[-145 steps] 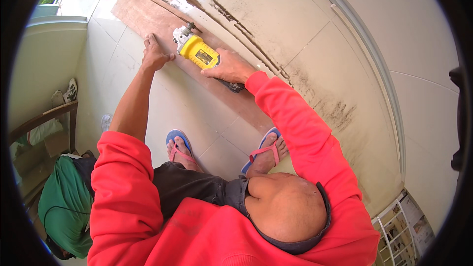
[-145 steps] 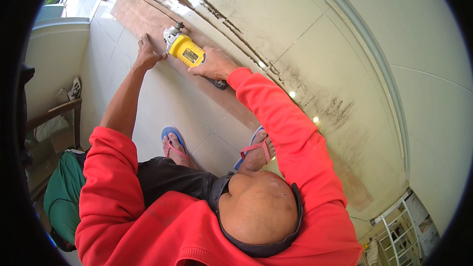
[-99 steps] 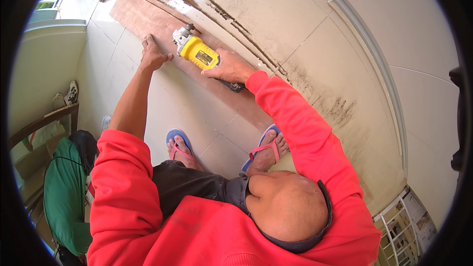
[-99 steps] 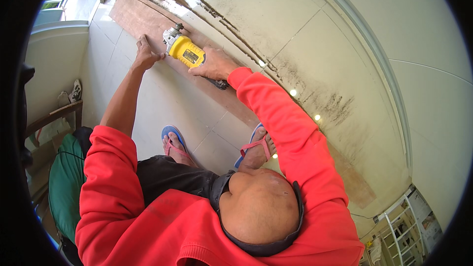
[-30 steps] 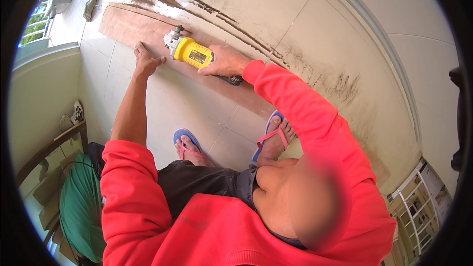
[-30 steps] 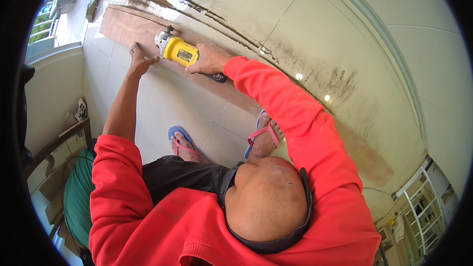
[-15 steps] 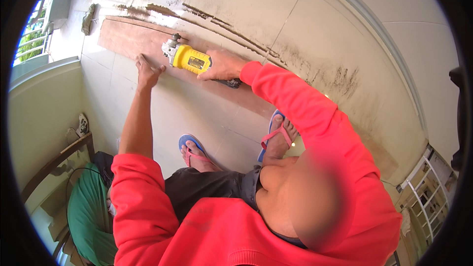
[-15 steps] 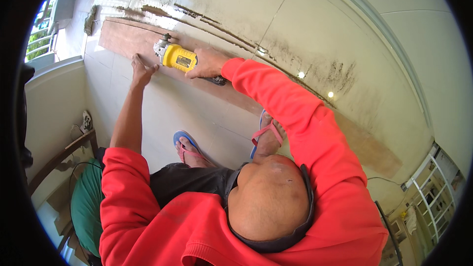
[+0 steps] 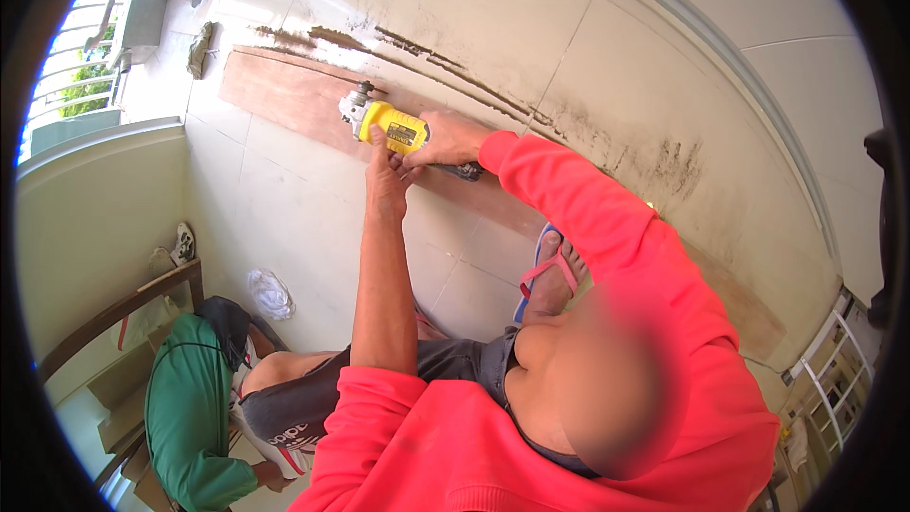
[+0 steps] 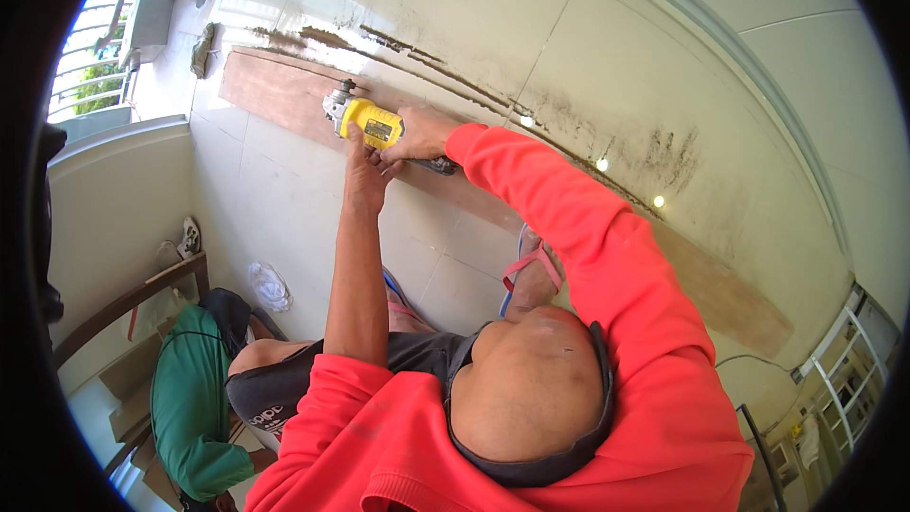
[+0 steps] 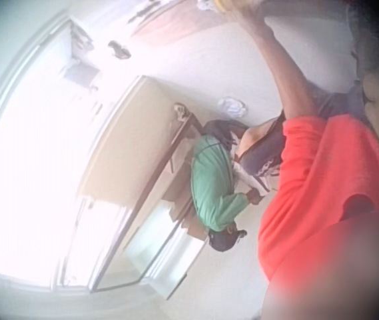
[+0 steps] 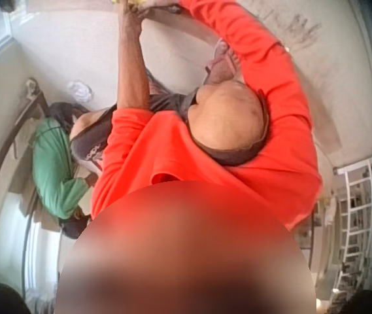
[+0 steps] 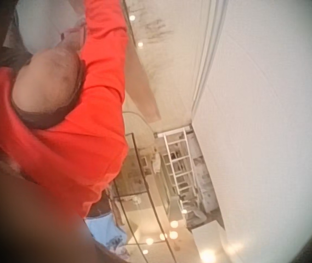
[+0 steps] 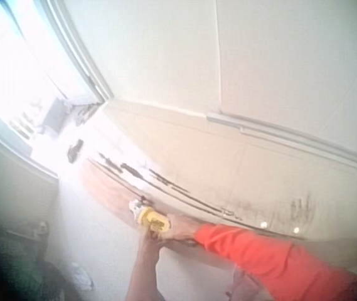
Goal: The person uses a yellow angle grinder to grind a long strip of material on a tiled floor. They hold the tool with both hands and move it along the strip, creating dust and debris.
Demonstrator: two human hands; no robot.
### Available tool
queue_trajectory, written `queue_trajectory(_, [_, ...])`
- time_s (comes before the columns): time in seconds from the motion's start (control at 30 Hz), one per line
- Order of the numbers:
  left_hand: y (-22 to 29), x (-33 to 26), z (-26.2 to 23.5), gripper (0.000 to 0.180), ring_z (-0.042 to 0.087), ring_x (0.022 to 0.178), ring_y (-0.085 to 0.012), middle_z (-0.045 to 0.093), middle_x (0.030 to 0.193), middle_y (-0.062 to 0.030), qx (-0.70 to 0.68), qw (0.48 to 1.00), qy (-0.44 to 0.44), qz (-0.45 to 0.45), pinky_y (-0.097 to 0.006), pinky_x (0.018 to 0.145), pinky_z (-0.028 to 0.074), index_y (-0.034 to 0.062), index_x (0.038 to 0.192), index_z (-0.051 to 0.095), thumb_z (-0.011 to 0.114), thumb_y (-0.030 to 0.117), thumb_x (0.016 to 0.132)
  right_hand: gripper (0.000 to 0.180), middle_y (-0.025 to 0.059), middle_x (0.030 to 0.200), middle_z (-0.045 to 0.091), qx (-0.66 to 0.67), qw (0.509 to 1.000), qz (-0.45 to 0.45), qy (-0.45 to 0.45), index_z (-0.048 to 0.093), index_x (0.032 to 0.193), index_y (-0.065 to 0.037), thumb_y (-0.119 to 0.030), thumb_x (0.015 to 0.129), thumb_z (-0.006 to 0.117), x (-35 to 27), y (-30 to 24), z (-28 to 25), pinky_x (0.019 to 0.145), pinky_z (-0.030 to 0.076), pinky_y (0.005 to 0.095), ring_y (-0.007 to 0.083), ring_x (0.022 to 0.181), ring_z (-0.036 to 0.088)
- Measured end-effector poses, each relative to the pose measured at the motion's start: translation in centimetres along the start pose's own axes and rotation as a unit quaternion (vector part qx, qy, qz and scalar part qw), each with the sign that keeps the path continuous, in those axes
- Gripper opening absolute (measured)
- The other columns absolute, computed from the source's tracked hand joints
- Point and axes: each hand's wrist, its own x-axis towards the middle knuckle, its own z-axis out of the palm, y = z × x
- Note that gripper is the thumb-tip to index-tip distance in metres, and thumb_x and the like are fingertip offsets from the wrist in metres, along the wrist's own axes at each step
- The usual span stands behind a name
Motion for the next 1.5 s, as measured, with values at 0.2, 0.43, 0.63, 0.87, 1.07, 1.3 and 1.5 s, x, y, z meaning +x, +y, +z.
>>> queue_trajectory(0.2, [-0.7, 0.6, 0.6, 0.061, 0.066, 0.083, -0.0122, 0.073, 0.098, -0.0021, 0.018, 0.999, -0.002, 0.031, -0.033, 0.079, 0.051, 0.0095, 0.124, 0.067, 0.075, 0.062, 0.094, 0.071, 0.024, 0.099, 0.075, 0.013, 1.0, 0.017, -0.007, 0.069, 0.106, 0.005, -0.052, 0.067, 0.087, -0.1, -0.1, -0.1, 0.081, 0.057, 0.0407, 0.0344, 0.091, 0.073])
queue_trajectory(0.43, [-0.8, 0.4, 0.7, 0.061, 0.068, 0.086, -0.0112, 0.072, 0.102, -0.0022, 0.002, 0.999, -0.009, 0.046, -0.029, 0.077, 0.052, 0.0074, 0.126, 0.066, 0.078, 0.058, 0.094, 0.071, 0.0243, 0.099, 0.075, 0.016, 1.0, 0.004, 0.005, 0.069, 0.106, 0.005, -0.051, 0.067, 0.087, -0.2, 0.1, 0.1, 0.081, 0.056, 0.0418, 0.0358, 0.091, 0.073])
queue_trajectory(0.63, [-1.1, 0.4, 0.8, 0.067, 0.068, 0.085, -0.0104, 0.07, 0.107, -0.0033, -0.018, 0.998, -0.012, 0.05, -0.025, 0.07, 0.053, 0.0024, 0.128, 0.064, 0.084, 0.054, 0.091, 0.073, 0.0244, 0.099, 0.075, 0.005, 1.0, 0.01, 0.006, 0.068, 0.106, 0.006, -0.052, 0.065, 0.088, -0.4, 0.1, 0.1, 0.08, 0.056, 0.0418, 0.0354, 0.09, 0.073])
queue_trajectory(0.87, [-1.4, 0.3, 0.9, 0.067, 0.067, 0.085, -0.0103, 0.069, 0.108, -0.0037, -0.015, 0.998, -0.014, 0.064, -0.025, 0.07, 0.052, 0.0023, 0.129, 0.063, 0.084, 0.053, 0.09, 0.074, 0.0246, 0.098, 0.075, 0.02, 1.0, 0.003, 0.007, 0.068, 0.106, 0.006, -0.052, 0.065, 0.088, -0.9, 0.2, 0.0, 0.079, 0.056, 0.0421, 0.0356, 0.09, 0.073])
queue_trajectory(1.07, [-1.5, 0.2, 1.0, 0.065, 0.065, 0.084, -0.0088, 0.069, 0.106, -0.0024, -0.016, 0.997, -0.016, 0.07, -0.023, 0.067, 0.049, 0.003, 0.129, 0.064, 0.083, 0.052, 0.091, 0.073, 0.0247, 0.098, 0.075, 0.021, 1.0, 0.004, 0.009, 0.068, 0.106, 0.005, -0.052, 0.065, 0.087, -1.1, 0.3, 0.0, 0.079, 0.056, 0.0421, 0.0356, 0.089, 0.073])
queue_trajectory(1.3, [-1.5, -0.1, 1.3, 0.062, 0.066, 0.084, -0.0082, 0.069, 0.107, -0.0022, -0.021, 0.997, -0.016, 0.074, -0.023, 0.067, 0.049, 0.0032, 0.128, 0.064, 0.083, 0.05, 0.093, 0.072, 0.0241, 0.096, 0.075, 0.021, 1.0, 0.011, 0.006, 0.069, 0.105, 0.005, -0.052, 0.065, 0.087, -1.3, 0.2, -0.2, 0.078, 0.056, 0.0419, 0.0354, 0.088, 0.073])
queue_trajectory(1.5, [-1.6, 0.0, 1.1, 0.061, 0.066, 0.085, -0.0085, 0.07, 0.108, -0.0024, -0.02, 0.997, -0.02, 0.071, -0.023, 0.066, 0.05, 0.0026, 0.128, 0.064, 0.082, 0.049, 0.094, 0.074, 0.0246, 0.097, 0.075, 0.017, 1.0, 0.013, 0.005, 0.069, 0.106, 0.005, -0.052, 0.064, 0.087, -1.2, 0.3, -0.1, 0.078, 0.056, 0.0417, 0.0347, 0.089, 0.073])
